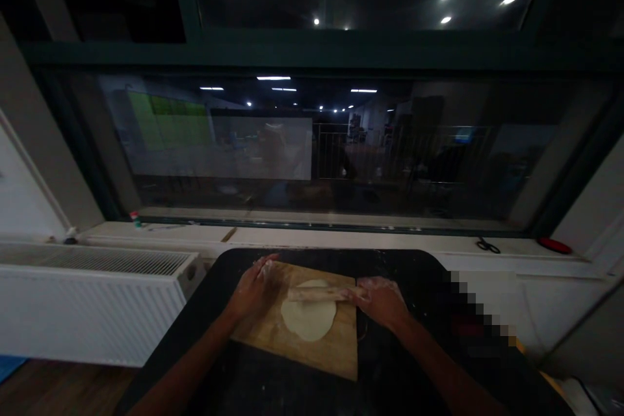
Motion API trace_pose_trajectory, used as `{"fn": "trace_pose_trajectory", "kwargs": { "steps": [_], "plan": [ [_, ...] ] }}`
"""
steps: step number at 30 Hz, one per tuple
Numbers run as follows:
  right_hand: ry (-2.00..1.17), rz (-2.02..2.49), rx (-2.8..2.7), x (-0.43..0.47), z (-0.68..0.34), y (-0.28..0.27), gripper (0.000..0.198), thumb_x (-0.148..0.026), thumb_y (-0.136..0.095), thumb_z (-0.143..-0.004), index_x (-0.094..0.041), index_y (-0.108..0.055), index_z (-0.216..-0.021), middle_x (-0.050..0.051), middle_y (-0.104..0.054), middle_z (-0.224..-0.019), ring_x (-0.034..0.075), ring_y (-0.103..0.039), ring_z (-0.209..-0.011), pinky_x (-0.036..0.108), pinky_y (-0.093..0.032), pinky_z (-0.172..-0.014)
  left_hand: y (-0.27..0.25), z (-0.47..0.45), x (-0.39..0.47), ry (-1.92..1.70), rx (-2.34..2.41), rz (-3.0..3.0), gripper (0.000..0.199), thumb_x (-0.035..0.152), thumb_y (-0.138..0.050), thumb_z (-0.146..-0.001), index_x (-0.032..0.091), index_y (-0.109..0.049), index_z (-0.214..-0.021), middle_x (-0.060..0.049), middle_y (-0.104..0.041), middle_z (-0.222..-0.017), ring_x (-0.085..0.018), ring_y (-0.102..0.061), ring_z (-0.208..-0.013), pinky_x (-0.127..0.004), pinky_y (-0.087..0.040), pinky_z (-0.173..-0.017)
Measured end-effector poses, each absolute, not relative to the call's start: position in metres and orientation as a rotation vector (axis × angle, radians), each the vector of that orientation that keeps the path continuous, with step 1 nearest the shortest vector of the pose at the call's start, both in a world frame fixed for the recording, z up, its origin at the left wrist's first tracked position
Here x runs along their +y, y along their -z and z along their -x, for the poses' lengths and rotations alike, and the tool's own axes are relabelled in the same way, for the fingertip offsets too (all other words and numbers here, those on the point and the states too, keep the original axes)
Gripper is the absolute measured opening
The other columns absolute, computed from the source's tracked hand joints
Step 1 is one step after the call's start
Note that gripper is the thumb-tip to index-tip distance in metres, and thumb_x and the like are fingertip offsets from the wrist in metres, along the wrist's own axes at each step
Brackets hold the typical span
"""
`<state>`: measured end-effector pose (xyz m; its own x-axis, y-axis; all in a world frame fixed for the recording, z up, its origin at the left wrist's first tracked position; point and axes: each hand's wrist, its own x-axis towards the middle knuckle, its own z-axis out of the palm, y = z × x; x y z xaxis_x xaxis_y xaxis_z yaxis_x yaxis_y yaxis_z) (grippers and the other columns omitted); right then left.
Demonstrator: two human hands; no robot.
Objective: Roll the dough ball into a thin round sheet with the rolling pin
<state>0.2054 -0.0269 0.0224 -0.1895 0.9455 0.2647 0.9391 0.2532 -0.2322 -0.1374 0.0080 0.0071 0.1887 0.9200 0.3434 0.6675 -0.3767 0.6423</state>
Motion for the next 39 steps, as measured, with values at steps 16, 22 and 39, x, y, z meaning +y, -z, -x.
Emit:
{"fn": "trace_pose_trajectory", "kwargs": {
  "steps": [16,22,39],
  "plan": [
    [-0.052,1.634,-2.330,0.001,-0.178,-0.014,0.052,-0.061,-0.036,-0.099,-0.027,-0.063,-0.127,0.008,-0.064,-0.131,0.026,-0.059,-0.120,0.041,-0.047,-0.099,0.017,0.082,0.028,-0.556,1.481,-2.548,0.049,0.027,-0.027,-0.100,0.022,-0.046,-0.144,-0.010,-0.046,-0.152,-0.024,-0.040,-0.142,-0.058,-0.025,-0.118],
    [0.171,1.752,-2.088,-0.022,-0.172,0.019,0.045,-0.042,-0.033,-0.102,-0.021,-0.064,-0.128,0.010,-0.059,-0.139,0.026,-0.056,-0.127,0.041,-0.045,-0.105,0.019,0.085,-0.001,-0.635,1.377,-2.628,0.049,0.026,-0.025,-0.101,0.019,-0.044,-0.145,-0.008,-0.051,-0.148,-0.023,-0.043,-0.140,-0.053,-0.028,-0.119],
    [0.121,1.697,-2.204,-0.008,-0.177,0.004,0.045,-0.037,-0.032,-0.104,-0.018,-0.062,-0.132,0.009,-0.061,-0.136,0.024,-0.057,-0.126,0.038,-0.046,-0.107,0.007,0.075,-0.008,-0.538,1.607,-2.697,0.049,0.026,-0.032,-0.100,0.024,-0.041,-0.148,-0.009,-0.040,-0.156,-0.031,-0.028,-0.147,-0.061,-0.024,-0.117]
  ]
}}
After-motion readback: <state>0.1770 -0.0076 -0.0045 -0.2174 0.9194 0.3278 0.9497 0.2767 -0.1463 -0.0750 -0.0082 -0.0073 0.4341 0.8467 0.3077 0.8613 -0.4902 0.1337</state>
